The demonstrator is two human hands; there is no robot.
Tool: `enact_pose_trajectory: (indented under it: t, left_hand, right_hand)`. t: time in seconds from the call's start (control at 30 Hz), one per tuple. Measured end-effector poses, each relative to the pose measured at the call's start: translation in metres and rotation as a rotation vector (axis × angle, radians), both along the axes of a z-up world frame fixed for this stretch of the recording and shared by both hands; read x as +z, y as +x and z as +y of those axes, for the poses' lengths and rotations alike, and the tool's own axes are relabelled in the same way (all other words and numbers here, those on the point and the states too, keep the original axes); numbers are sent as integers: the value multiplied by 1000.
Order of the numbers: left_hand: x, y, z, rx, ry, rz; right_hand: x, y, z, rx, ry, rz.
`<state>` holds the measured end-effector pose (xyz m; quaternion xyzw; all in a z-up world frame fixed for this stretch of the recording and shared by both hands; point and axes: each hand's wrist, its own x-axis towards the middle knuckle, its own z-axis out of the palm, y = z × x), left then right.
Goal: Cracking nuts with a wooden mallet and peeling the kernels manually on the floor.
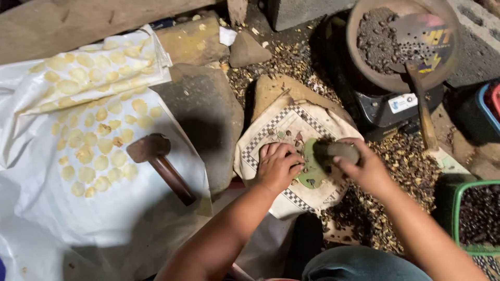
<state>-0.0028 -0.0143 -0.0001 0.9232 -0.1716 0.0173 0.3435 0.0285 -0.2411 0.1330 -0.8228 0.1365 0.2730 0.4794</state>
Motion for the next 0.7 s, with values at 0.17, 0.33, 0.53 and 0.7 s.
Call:
enact_pose_trajectory:
  t: [0.17, 0.33, 0.53, 0.7]
  left_hand:
    - [-3, -2, 2, 49, 53, 4]
    - [-32, -2, 28, 59, 37, -162]
    - [-33, 4, 34, 66, -2, -155]
    - [-18, -3, 20, 113, -27, -104]
  right_hand:
    - [-117, -47, -22, 543, -656, -437]
    - [-69, -46, 27, 596, -503, -628]
    - [-53, -29, 42, 440, -403, -421]
    - [-60, -29, 31, 333, -465, -110]
